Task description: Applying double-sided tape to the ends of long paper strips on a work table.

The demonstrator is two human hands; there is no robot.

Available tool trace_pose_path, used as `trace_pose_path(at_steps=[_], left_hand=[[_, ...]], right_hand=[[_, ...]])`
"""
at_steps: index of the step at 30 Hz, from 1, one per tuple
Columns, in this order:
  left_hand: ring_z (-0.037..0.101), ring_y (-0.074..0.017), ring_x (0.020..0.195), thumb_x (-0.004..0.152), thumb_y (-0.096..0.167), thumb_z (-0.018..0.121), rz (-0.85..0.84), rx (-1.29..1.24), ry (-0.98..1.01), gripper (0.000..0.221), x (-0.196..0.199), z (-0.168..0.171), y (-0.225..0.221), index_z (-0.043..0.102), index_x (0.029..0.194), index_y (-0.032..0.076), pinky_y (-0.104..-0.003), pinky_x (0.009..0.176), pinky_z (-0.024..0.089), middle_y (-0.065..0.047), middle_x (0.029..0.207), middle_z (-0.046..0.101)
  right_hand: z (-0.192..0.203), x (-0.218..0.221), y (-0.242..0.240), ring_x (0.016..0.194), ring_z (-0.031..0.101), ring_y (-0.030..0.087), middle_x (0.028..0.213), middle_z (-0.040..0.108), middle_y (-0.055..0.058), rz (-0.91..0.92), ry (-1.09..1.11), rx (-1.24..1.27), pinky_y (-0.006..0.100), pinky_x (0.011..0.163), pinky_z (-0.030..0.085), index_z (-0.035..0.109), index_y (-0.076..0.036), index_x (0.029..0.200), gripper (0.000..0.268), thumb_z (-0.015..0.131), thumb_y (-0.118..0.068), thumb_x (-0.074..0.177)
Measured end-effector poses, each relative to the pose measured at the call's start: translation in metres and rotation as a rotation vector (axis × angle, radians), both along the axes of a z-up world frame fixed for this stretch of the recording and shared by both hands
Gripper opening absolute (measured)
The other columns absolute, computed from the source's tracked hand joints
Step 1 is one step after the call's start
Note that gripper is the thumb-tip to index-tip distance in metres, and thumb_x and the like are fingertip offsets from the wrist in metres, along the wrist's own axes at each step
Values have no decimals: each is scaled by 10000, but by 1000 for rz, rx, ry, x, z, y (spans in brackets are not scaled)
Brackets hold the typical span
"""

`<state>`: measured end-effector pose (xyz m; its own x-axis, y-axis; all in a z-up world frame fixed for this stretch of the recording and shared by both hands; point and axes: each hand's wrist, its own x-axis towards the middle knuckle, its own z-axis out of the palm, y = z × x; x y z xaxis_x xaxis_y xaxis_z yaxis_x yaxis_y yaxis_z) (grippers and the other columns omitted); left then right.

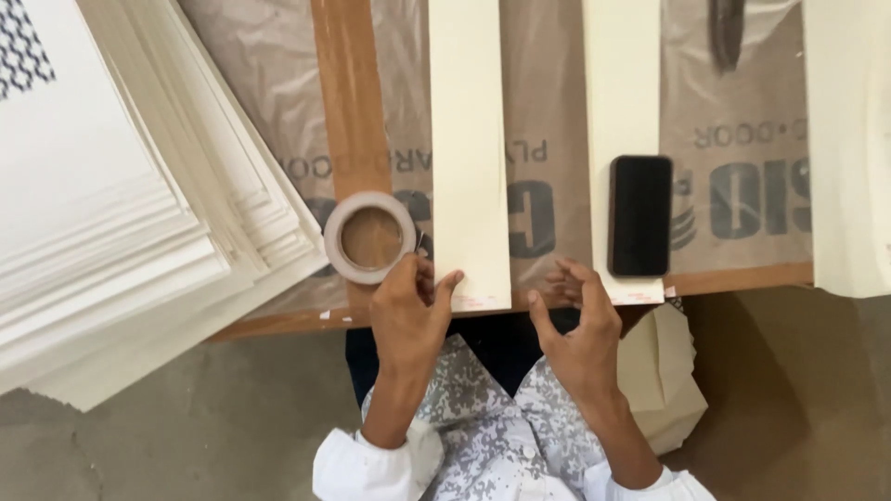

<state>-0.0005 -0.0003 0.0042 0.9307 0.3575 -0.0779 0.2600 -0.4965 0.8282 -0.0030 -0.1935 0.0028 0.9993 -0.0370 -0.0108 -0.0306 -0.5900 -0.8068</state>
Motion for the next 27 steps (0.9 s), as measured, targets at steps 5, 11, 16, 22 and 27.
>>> trace_pose_path(at_steps=[5,11,16,22,27], left_hand=[[589,-106,556,875,194,793,71,-349,98,229,-1,-3,4,669,847,5,-279,508,462,-49,661,670],[657,-131,578,1005,252,650,-29,-1176,204,294,-4,-40,-47,679,997,-40,-284,542,541,-74,757,710],[674,-106,622,1050,245,567,-253,-1093,252,297,7,-34,-95,677,1070,-30,-268,597,575,-59,790,709],[638,-101,543,1057,190,553,-291,-682,233,298,32,-20,-116,691,1023,-72,-266,497,525,-79,670,676],[669,-132,490,1016,169,556,-307,-605,289,253,49,-9,-120,553,1170,-31,-272,447,539,-112,663,712]], right_hand=[[0,8,-21,870,736,187,1005,735,108,-168,19,-43,300,740,597,655,-11,1217,353,759,-73,885],[4,35,-65,802,702,255,929,709,118,-335,-56,-358,382,722,559,726,-37,1107,246,783,-196,929],[-7,52,-74,1053,645,415,1171,642,265,-232,-209,-744,453,847,543,650,81,1259,789,842,-497,757],[10,63,-83,1038,652,397,1141,653,252,-290,52,-565,452,869,525,644,69,1312,827,889,-451,717],[4,70,-100,913,779,222,1003,798,110,-444,224,-272,341,846,591,811,-71,1047,358,756,-360,841]])
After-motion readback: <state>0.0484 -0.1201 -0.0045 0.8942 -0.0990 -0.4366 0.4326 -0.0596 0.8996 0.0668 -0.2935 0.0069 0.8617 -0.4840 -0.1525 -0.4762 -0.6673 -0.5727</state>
